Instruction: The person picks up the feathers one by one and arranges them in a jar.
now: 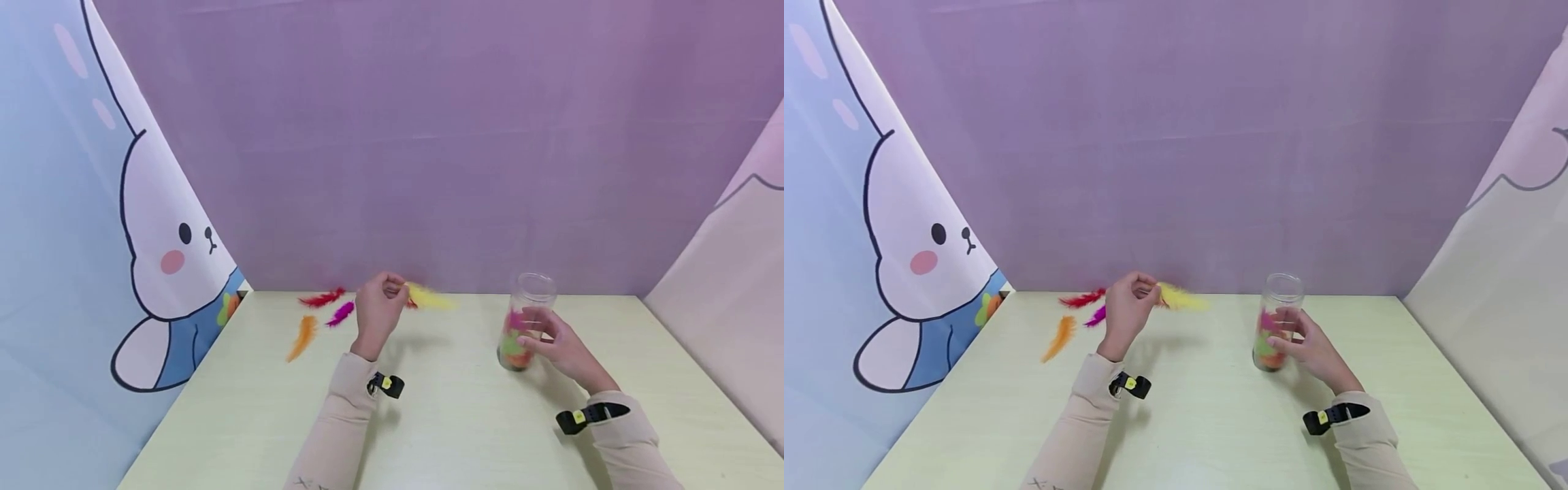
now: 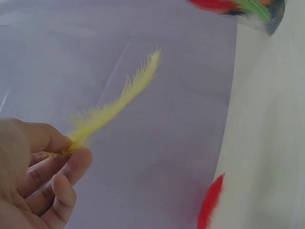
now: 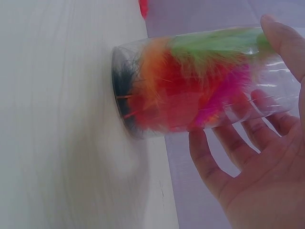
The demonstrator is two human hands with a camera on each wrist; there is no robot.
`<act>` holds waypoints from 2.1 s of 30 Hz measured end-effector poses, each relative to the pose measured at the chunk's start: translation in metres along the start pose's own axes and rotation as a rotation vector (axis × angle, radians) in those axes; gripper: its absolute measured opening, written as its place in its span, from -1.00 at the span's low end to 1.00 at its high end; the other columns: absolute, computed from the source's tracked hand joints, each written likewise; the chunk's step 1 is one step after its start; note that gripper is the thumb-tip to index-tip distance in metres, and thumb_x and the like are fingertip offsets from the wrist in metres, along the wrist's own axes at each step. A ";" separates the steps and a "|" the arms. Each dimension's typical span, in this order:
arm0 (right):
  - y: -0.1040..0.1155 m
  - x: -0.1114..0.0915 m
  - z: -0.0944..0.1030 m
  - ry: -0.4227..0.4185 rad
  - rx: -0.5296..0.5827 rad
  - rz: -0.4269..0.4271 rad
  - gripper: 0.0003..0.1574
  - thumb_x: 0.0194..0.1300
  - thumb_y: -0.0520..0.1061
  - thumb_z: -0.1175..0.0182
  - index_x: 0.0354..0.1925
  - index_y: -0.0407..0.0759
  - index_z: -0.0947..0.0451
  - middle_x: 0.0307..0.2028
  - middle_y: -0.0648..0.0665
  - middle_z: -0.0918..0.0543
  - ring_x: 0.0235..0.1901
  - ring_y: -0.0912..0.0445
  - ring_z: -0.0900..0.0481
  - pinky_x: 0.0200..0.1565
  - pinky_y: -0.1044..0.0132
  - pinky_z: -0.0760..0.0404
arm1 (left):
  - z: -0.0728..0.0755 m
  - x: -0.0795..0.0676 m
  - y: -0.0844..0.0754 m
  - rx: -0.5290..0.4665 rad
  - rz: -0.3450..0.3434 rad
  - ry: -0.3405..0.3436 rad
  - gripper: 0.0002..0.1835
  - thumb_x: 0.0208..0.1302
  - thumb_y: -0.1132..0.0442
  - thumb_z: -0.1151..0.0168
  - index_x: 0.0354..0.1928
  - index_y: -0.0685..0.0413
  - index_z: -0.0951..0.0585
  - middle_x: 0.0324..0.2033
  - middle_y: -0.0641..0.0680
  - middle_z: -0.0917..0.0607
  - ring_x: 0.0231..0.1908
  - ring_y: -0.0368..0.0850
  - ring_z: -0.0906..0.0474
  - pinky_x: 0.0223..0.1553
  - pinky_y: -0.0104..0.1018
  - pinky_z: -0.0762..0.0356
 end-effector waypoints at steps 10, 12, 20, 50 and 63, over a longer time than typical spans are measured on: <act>-0.001 0.001 -0.001 0.004 0.005 -0.007 -0.29 0.40 -0.04 -0.33 0.38 -0.15 -0.30 0.24 -0.27 -0.53 0.04 0.33 -0.58 0.02 0.38 -0.59 | -0.006 0.002 -0.013 -0.014 0.005 0.017 -0.89 0.30 0.22 -0.40 -0.17 -0.01 -0.70 -0.36 -0.01 -0.80 -0.33 -0.12 -0.73 -0.28 -0.20 -0.70; -0.001 0.001 -0.001 0.004 0.006 -0.004 -0.29 0.40 -0.04 -0.32 0.39 -0.16 -0.30 0.24 -0.28 -0.53 0.04 0.34 -0.57 0.02 0.39 -0.59 | -0.008 0.004 -0.018 -0.009 -0.006 0.022 -0.90 0.31 0.21 -0.39 -0.17 -0.02 -0.69 -0.36 -0.02 -0.80 -0.33 -0.14 -0.73 -0.28 -0.21 -0.70; -0.002 0.004 -0.001 0.001 -0.009 -0.002 -0.29 0.40 -0.04 -0.33 0.38 -0.15 -0.30 0.24 -0.29 -0.53 0.04 0.32 -0.57 0.02 0.38 -0.58 | -0.016 0.013 -0.045 0.000 -0.066 0.036 -0.92 0.31 0.23 -0.35 -0.18 -0.02 -0.70 -0.36 -0.04 -0.80 -0.35 -0.17 -0.73 -0.32 -0.30 -0.68; -0.005 0.003 0.001 0.005 -0.004 0.020 -0.29 0.41 -0.06 -0.31 0.40 -0.14 -0.30 0.26 -0.32 -0.54 0.04 0.38 -0.57 0.01 0.40 -0.59 | -0.059 0.024 -0.150 0.140 -0.442 0.067 -0.95 0.33 0.24 -0.30 -0.20 -0.03 -0.70 -0.37 -0.09 -0.82 -0.44 -0.36 -0.73 -0.33 -0.56 -0.55; -0.003 0.001 0.001 0.008 0.001 -0.005 -0.28 0.42 -0.03 -0.30 0.41 -0.14 -0.28 0.28 -0.31 -0.53 0.05 0.37 -0.56 0.03 0.41 -0.57 | -0.090 0.011 -0.166 0.374 -0.560 0.108 -0.92 0.39 0.21 -0.23 -0.20 -0.10 -0.70 -0.39 -0.19 -0.81 -0.59 -0.41 -0.57 -0.62 -0.63 -0.23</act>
Point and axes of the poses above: each hand's wrist, its own x-axis towards the middle knuckle, its own z-axis out of the back of the hand, y = z × x, the point moved 6 cm from there along x, towards the middle knuckle
